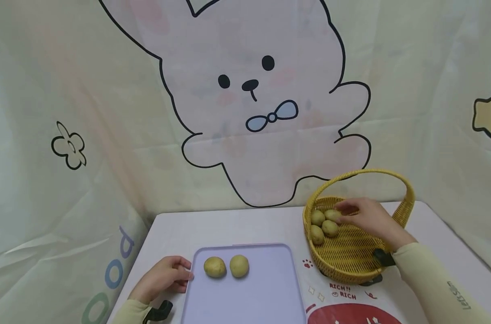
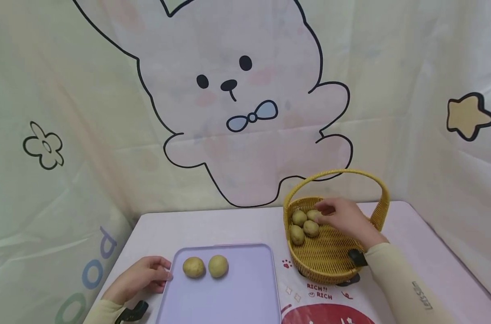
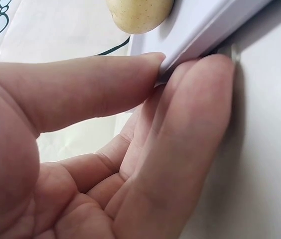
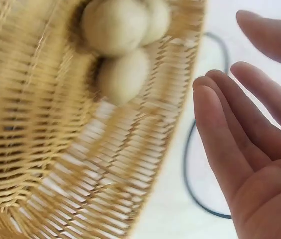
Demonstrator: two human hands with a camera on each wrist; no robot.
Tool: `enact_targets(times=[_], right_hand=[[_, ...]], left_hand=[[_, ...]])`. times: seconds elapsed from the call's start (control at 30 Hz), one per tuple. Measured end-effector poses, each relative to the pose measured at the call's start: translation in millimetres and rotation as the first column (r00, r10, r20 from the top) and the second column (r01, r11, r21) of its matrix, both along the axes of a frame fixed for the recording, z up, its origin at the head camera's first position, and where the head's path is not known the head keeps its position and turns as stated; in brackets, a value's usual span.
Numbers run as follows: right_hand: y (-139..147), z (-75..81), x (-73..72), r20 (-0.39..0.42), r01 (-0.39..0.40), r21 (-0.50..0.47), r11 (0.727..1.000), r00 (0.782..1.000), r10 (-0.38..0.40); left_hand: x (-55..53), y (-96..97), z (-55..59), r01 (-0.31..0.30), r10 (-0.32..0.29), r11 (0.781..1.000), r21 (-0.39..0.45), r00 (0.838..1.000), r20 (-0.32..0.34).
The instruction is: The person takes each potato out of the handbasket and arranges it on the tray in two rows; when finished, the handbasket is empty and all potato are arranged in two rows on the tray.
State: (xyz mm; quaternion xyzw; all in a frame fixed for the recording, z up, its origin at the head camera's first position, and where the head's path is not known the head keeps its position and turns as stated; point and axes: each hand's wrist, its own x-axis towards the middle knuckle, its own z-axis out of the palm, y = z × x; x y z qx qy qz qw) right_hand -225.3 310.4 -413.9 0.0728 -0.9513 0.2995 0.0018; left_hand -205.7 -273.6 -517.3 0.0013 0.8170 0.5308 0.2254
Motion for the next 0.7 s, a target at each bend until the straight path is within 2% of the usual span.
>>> enact_targets(times=[0.13,0.27,0.5,0.7], right_hand=[[11.1,-11.5,-17.8,0.057,0.011,-0.014,1.000,0.998,-0.010],[20.4,-24.6,-29.8,0.059,0.007,-0.004,1.000,0.998,-0.006],[29.8,-43.6,-41.0,0.067,0.000,-0.003,1.000,0.998,0.001],[30.1,-52.4,-48.6,0.062,-0.014,0.000,1.000,0.998,0.014]], left_hand=[[0.4,-1.0,-0.7,-0.004,0.004,1.000,0.004,1.000,0.006],[1.1,-0.8,-0.5,-0.002,0.002,1.000,0.019,1.000,0.011],[2.6,-0.2,-0.3,-0.005,0.005,1.000,0.029,1.000,0.014],[1.8,-0.3,0.8,-0.013,0.012,1.000,0.020,1.000,0.021]])
